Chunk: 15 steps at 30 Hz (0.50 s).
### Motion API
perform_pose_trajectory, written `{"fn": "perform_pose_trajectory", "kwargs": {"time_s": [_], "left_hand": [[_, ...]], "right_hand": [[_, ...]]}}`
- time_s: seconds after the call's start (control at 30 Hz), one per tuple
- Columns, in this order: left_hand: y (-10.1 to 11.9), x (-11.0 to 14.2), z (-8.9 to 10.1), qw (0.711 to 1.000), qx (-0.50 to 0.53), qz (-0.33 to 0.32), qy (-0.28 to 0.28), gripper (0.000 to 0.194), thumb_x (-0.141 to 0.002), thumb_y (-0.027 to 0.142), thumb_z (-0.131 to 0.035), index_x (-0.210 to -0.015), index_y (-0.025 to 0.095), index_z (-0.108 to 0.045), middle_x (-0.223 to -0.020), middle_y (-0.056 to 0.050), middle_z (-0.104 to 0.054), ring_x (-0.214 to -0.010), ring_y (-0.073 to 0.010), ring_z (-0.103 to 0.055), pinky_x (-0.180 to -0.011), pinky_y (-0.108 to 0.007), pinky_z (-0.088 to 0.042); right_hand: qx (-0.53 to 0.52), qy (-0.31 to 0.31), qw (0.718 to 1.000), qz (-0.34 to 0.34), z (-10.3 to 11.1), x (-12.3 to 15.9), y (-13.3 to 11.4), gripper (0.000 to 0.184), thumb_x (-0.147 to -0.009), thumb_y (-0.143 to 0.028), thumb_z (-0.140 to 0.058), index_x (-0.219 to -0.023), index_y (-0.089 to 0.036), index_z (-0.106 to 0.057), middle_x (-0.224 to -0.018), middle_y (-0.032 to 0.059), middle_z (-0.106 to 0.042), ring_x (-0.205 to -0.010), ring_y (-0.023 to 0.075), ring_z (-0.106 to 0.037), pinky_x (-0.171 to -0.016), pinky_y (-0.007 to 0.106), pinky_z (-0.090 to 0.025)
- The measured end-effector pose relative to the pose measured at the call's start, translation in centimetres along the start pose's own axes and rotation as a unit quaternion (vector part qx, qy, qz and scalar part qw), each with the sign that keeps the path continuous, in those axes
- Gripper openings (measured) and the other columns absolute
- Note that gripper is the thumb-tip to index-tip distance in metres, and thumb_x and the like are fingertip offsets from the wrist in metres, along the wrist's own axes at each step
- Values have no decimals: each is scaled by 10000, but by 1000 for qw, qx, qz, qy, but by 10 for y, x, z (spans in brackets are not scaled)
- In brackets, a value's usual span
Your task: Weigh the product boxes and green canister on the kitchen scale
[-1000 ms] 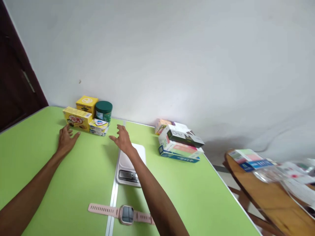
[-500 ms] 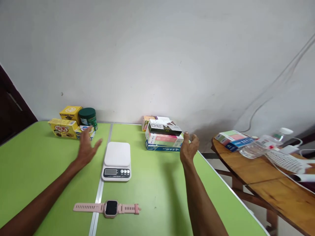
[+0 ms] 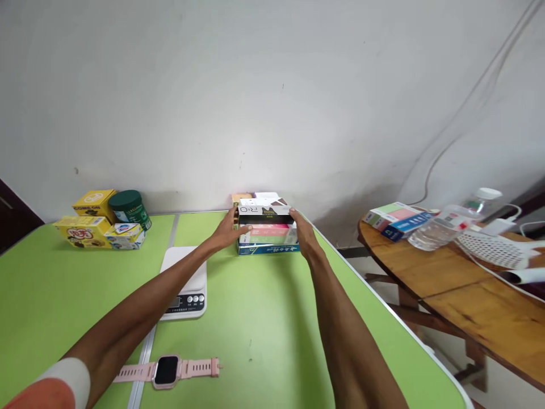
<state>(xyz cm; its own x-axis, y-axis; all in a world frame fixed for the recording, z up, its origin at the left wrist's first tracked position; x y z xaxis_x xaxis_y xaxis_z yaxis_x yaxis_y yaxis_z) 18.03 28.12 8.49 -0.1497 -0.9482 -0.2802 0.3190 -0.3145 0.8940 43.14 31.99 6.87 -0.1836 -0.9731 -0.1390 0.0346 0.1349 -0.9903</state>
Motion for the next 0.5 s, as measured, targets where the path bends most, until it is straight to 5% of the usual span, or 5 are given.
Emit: {"fn": "perform_pose_trajectory", "kwargs": {"time_s": [0.17,0.37,0.5], "left_hand": [[0,-3,5,999,-50,13,7,593,-927,482,-682,-1402,146,-570,-1410,-199,-635,-1267,-338,-612,-1097,-517,-485],[25,-1,10,990,-139,-6,19,569,-952,569,-622,-1354,166,-621,-1388,-188,-626,-1332,-370,-535,-1119,-560,-430],[49,19,29,990,-136,-24,13,562,-973,556,-607,-1395,185,-602,-1425,-163,-619,-1358,-342,-520,-1130,-533,-429]], "right_hand": [[23,10,1000,-12,4,5,1,625,-855,-695,-652,-1147,-165,-805,-1058,96,-807,-1051,335,-731,-943,453,-577],[197,56,971,123,13,18,-32,816,-899,-818,-480,-1214,-130,-784,-1299,193,-736,-1291,363,-624,-1185,560,-396],[221,77,955,181,10,41,-66,823,-933,-807,-439,-1285,-132,-751,-1432,222,-656,-1393,376,-551,-1237,591,-321]]}}
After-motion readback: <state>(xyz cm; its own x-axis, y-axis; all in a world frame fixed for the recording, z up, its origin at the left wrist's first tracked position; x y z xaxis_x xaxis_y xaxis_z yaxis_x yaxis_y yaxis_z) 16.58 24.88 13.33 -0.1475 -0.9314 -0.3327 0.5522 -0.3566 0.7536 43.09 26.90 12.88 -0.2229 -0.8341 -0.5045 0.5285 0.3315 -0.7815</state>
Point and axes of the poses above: each hand's wrist, its own x-axis away from the middle knuckle, its own z-axis out of the back of the hand, y = z × x, the point moved 8 cm from there along -x, towards the middle knuckle
